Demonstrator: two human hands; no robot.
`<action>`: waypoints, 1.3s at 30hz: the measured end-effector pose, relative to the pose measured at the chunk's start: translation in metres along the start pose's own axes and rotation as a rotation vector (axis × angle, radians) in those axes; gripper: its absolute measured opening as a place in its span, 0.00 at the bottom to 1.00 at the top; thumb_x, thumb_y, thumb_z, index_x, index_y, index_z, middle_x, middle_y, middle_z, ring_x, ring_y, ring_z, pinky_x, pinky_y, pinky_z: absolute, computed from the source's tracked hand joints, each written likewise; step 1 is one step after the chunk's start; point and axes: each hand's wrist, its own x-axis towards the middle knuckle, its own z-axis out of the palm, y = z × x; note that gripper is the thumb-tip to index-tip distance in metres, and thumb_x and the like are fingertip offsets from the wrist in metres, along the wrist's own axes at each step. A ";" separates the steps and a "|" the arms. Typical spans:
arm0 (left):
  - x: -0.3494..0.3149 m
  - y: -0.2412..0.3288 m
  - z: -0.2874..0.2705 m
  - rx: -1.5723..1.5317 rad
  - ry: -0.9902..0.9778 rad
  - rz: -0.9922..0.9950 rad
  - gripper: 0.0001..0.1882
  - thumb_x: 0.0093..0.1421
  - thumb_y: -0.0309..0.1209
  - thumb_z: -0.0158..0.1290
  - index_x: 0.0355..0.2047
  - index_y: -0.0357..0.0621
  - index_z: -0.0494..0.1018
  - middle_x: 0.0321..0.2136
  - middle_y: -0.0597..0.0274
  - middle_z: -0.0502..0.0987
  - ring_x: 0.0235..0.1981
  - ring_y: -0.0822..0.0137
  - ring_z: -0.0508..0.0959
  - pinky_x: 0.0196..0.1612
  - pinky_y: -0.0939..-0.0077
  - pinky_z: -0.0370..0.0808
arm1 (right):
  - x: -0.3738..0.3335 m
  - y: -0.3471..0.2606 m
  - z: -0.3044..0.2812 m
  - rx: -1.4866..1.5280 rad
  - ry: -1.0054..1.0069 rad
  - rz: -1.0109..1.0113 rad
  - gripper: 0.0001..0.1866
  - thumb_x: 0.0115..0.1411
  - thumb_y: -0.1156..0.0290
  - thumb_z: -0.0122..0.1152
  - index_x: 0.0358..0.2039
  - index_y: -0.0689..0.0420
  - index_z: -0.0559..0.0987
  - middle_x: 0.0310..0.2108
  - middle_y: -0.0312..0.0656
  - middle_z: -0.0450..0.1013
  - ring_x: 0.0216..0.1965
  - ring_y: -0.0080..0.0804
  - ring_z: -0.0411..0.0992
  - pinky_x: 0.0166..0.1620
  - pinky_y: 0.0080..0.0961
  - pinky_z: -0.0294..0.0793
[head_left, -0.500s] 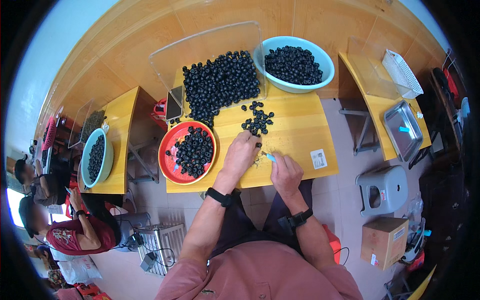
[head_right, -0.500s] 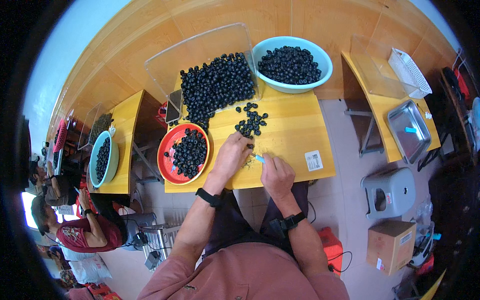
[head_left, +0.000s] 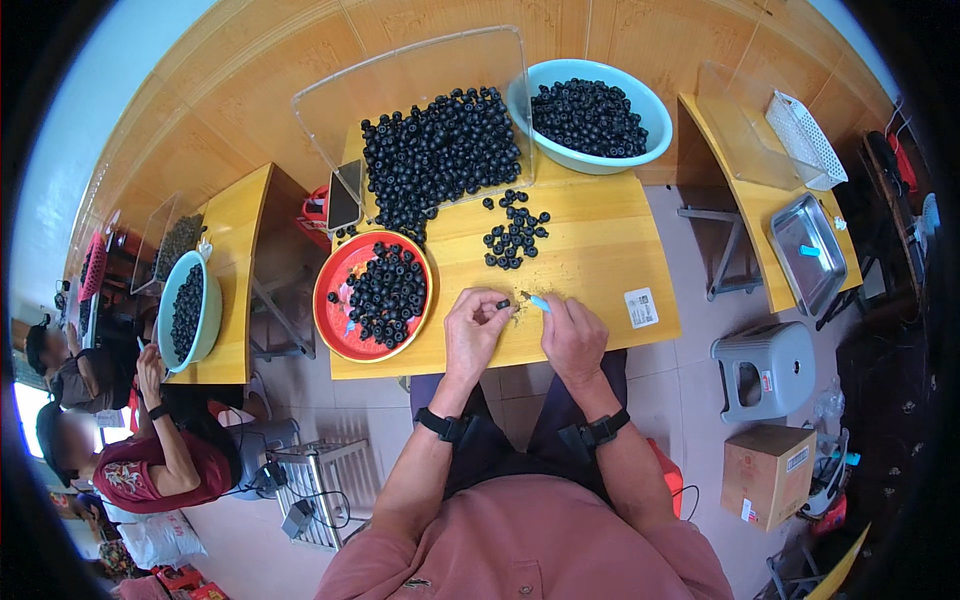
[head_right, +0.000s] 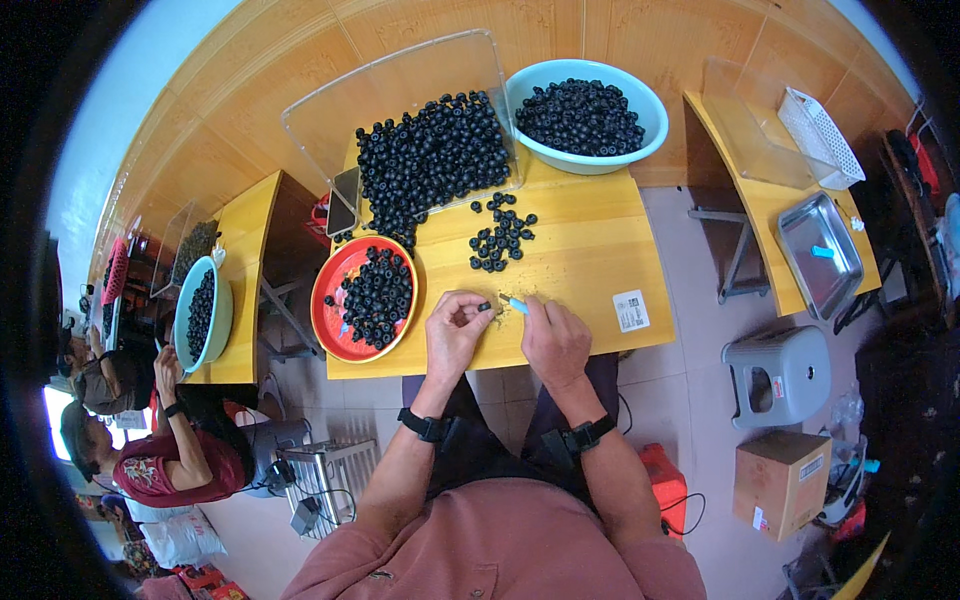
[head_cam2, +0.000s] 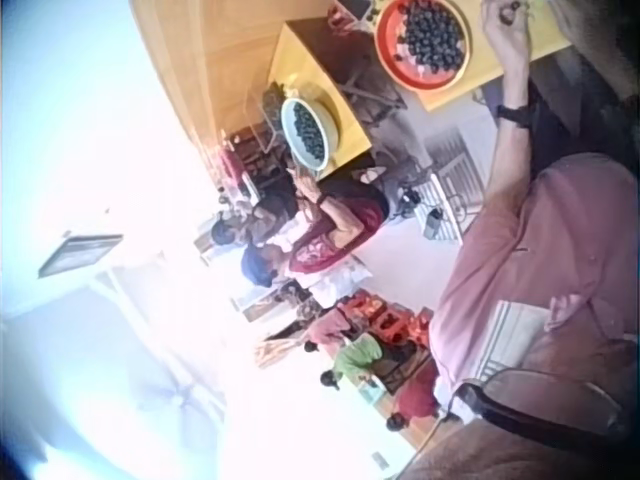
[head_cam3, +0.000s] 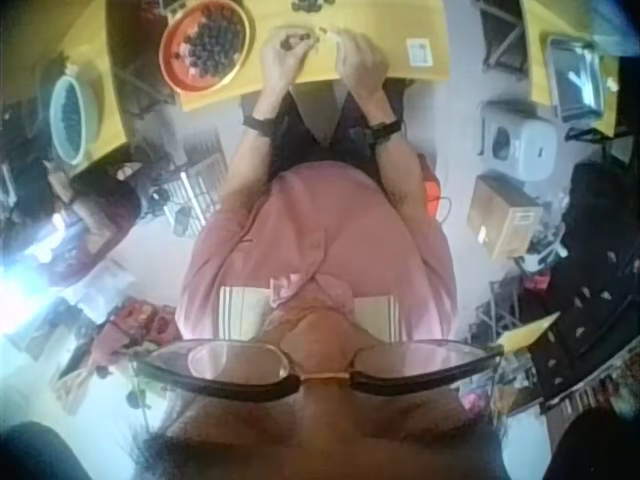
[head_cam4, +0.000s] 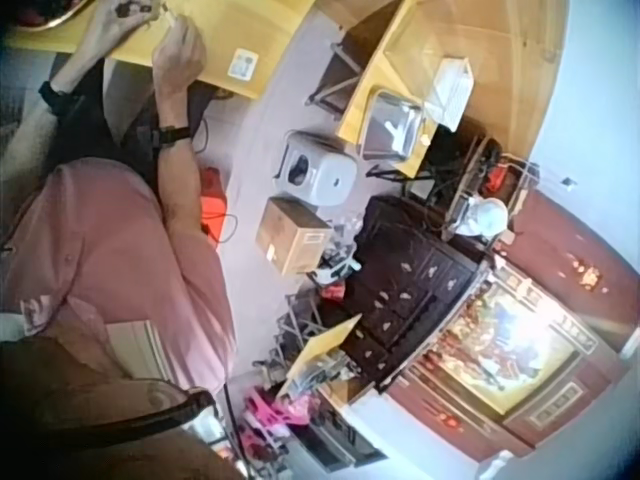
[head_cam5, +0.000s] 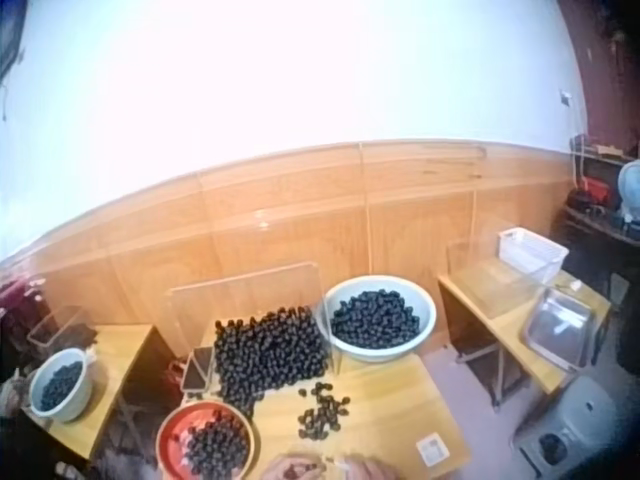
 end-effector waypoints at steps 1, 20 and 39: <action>0.000 -0.003 0.001 -0.084 0.018 -0.006 0.11 0.57 0.18 0.68 0.40 0.33 0.80 0.37 0.65 0.76 0.32 0.77 0.77 0.38 0.82 0.76 | 0.001 -0.002 -0.001 0.001 -0.002 0.001 0.09 0.59 0.72 0.66 0.41 0.55 0.82 0.24 0.39 0.69 0.25 0.39 0.74 0.29 0.36 0.73; -0.003 -0.002 0.005 -0.103 0.120 0.046 0.15 0.57 0.17 0.65 0.45 0.38 0.79 0.34 0.62 0.78 0.33 0.73 0.79 0.38 0.79 0.78 | 0.011 -0.006 0.005 0.093 -0.128 -0.040 0.06 0.59 0.70 0.65 0.37 0.54 0.81 0.25 0.40 0.72 0.27 0.40 0.77 0.29 0.37 0.76; -0.005 -0.004 0.004 -0.053 0.033 0.023 0.18 0.59 0.15 0.64 0.49 0.38 0.76 0.34 0.68 0.76 0.34 0.78 0.76 0.40 0.83 0.76 | 0.006 -0.007 0.006 0.013 -0.115 -0.170 0.08 0.57 0.71 0.64 0.38 0.57 0.81 0.24 0.38 0.69 0.26 0.35 0.75 0.28 0.33 0.76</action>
